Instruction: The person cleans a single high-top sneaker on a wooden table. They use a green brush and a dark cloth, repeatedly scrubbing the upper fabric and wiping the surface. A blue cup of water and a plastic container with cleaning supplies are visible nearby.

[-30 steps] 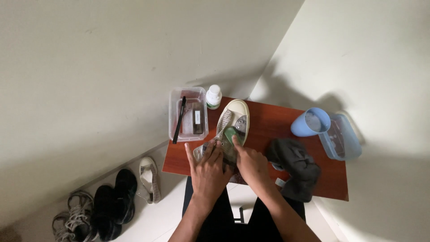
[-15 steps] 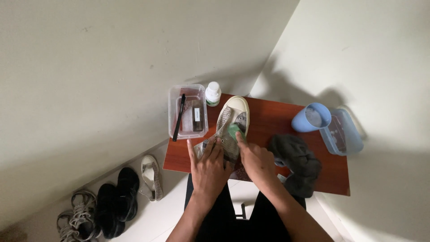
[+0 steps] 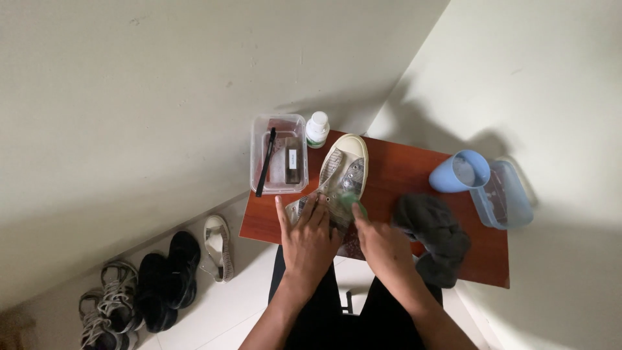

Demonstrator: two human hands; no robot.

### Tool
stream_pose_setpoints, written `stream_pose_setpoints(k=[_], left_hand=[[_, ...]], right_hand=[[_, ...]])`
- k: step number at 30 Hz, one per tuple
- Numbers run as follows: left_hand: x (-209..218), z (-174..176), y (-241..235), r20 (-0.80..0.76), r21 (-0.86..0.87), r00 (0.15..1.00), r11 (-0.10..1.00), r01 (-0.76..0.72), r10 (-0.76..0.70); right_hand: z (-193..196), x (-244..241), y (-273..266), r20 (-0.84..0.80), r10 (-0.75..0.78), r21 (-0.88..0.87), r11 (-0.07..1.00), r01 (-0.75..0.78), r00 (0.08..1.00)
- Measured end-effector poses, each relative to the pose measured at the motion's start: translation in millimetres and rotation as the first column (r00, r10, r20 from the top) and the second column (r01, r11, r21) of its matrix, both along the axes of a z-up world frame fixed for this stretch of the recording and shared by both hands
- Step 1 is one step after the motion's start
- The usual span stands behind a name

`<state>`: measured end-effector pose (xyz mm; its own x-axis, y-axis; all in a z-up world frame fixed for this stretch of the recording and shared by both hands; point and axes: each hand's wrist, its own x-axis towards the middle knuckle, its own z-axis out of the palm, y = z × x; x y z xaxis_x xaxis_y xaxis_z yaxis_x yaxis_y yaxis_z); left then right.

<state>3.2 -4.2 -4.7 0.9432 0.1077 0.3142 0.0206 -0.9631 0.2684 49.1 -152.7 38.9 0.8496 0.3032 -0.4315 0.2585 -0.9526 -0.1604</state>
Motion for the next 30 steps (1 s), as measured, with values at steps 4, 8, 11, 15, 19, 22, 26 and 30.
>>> stream_pose_setpoints(k=[4,8,11,15,19,22,26,30], left_hand=[[0.4,5.9,6.7,0.128,0.051,0.991,0.998,0.033,-0.039],[-6.1,6.9,5.7,0.07,0.095,0.996,0.994,0.054,-0.061],[-2.8,7.4,5.7,0.06,0.093,0.997,0.995,0.039,-0.045],[-0.8,9.5,3.7,0.132,0.092,0.991,0.996,0.004,-0.016],[-4.4,12.4,5.1,0.103,0.105,0.994,0.994,0.033,-0.044],[-3.2,16.9,4.5,0.124,0.14,0.99,0.989,0.045,-0.062],[-7.5,35.5,-9.0,0.142,0.159,0.986,0.985,0.063,-0.086],[-3.8,44.7,-36.8,0.128,0.146,0.977,0.978,0.149,-0.168]], right_hand=[[-58.3,5.8,-13.3,0.192,0.114,-0.013,0.993,-0.114,0.975],[-49.7,24.0,16.8,0.034,-0.042,0.04,0.998,0.04,0.999],[-54.0,12.2,6.6,0.099,0.017,0.073,0.997,-0.025,0.995],[-42.3,-26.7,-25.6,0.045,0.07,0.04,0.997,-0.071,0.997],[-37.1,-40.8,-47.8,-0.013,-0.064,0.178,0.982,0.066,0.998],[-21.6,-39.3,-55.7,-0.013,-0.19,0.387,0.904,0.18,0.982],[-14.8,-42.3,-85.0,0.005,-0.26,0.558,0.802,0.213,0.966],[7.6,-43.5,-118.5,0.05,-0.363,0.609,0.75,0.259,0.931]])
